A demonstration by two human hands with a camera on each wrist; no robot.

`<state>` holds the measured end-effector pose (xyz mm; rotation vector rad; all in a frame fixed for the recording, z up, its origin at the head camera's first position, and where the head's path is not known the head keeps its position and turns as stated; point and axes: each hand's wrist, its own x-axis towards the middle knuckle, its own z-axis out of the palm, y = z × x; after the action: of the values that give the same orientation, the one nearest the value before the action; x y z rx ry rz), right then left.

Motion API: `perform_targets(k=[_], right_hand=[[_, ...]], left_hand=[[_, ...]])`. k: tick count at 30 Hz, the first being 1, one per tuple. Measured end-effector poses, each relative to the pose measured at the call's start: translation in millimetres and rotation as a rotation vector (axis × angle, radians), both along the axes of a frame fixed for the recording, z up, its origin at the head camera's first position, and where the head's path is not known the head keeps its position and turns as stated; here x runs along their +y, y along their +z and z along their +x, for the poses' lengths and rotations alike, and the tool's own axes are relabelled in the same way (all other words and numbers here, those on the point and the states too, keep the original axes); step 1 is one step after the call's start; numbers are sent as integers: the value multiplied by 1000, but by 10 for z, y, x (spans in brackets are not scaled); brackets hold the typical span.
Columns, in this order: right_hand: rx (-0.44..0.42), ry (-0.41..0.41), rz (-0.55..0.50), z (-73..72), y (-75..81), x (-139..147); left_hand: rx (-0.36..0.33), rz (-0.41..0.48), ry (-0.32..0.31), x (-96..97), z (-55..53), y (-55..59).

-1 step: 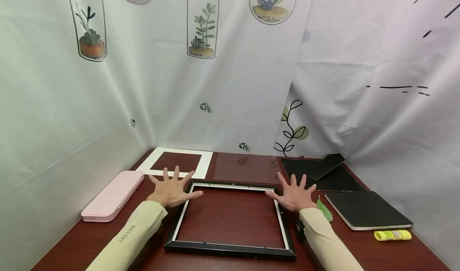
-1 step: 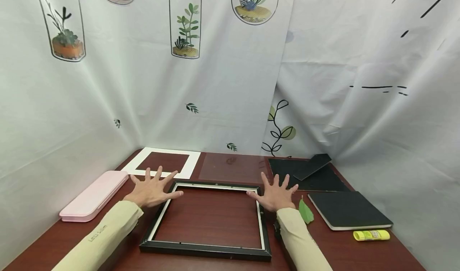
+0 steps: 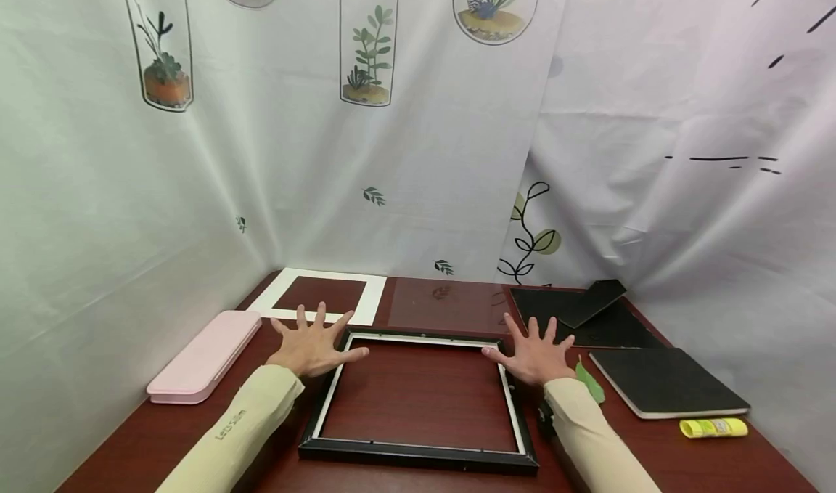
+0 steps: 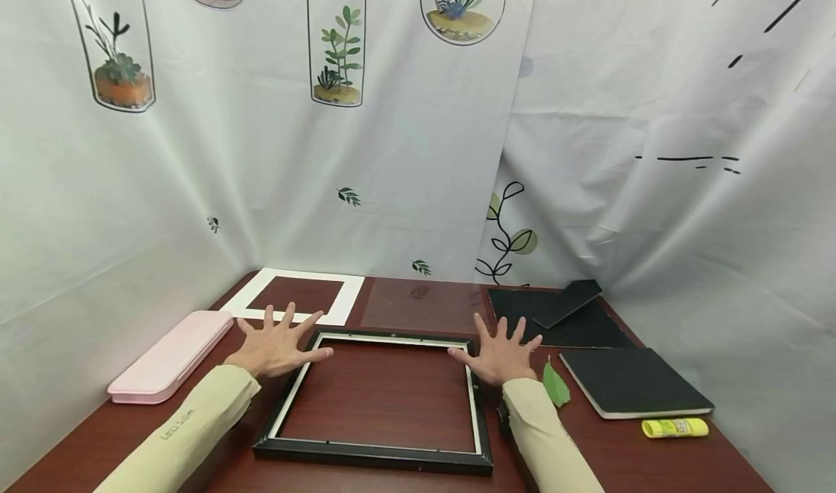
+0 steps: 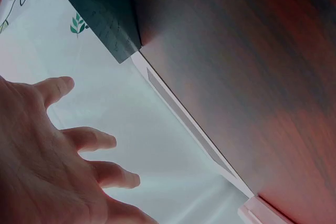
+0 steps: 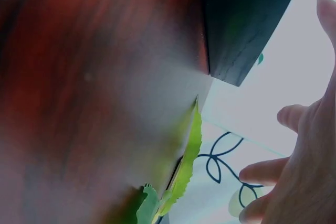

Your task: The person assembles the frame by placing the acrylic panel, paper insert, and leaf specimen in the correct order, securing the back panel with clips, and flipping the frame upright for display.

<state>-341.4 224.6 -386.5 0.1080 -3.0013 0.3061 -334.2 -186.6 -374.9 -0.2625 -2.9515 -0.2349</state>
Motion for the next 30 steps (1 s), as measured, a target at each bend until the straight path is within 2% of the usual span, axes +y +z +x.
perform_targets(k=[7, 14, 17, 21, 27, 30], right_hand=[[16, 13, -23, -52, -5, 35], [-5, 48, -113, -215, 18, 151], [-23, 105, -178, -309, 46, 186], [-53, 174, -241, -459, 39, 227], [-78, 149, -276, -695, -34, 246], [-100, 140, -278, -772, -63, 234]], left_hand=[[-34, 30, -22, -7, -56, 26], [-79, 170, -138, 25, -190, 116], [-82, 214, -193, 79, -281, 145], [-80, 244, -214, 193, -449, 158], [-102, 293, -203, 388, -723, 150], [-132, 267, -214, 478, -805, 132]])
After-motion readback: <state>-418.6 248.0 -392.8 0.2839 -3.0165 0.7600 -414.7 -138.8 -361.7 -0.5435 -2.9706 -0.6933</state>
